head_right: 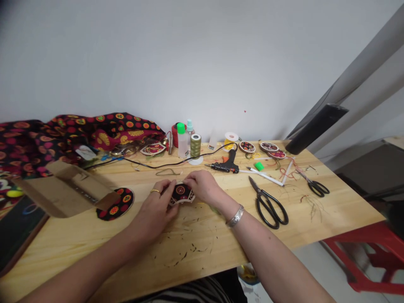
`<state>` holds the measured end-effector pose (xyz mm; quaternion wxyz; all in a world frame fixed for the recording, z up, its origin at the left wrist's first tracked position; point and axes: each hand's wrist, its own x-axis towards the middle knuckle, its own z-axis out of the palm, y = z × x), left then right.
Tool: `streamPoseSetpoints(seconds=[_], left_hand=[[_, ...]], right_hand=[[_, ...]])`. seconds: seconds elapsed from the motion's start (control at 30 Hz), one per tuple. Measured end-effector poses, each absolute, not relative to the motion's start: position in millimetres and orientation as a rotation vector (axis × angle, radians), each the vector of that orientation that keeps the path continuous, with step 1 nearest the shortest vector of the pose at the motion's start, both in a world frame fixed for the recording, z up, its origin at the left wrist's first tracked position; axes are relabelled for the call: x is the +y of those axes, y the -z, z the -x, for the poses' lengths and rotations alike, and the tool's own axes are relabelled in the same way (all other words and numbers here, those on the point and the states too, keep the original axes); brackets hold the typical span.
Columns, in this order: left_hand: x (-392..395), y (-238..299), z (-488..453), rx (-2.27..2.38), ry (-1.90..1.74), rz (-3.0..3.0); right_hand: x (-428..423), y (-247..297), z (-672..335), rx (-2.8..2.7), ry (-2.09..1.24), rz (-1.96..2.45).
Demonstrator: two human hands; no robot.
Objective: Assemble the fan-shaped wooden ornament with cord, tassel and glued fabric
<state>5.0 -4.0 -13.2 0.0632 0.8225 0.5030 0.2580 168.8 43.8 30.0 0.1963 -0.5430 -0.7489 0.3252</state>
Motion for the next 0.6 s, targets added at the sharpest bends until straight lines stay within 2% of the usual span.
streamPoseSetpoints(seconds=[0.2, 0.33, 0.43, 0.5, 0.6], left_hand=[[-11.1, -7.1, -4.0, 1.572, -0.776, -2.267], [-6.2, -27.1, 4.3, 1.542, -0.791, -1.833], [-0.9, -37.1, 11.1, 1.158, -0.609, -1.329], [-0.1, -39.5, 13.2, 0.911, -0.46, -1.183], [-3.3, -37.3, 12.9, 0.787, -0.357, -1.094]], right_hand=[[43.0, -38.9, -169.6, -2.12, -0.879, 1.462], [38.6, -53.2, -173.0, -2.22, -0.918, 1.326], [31.3, -71.6, -171.4, -2.381, -0.956, 1.242], [26.7, -84.0, -167.9, -2.521, -0.932, 1.225], [22.7, -96.6, -162.1, -2.707, -0.857, 1.195]])
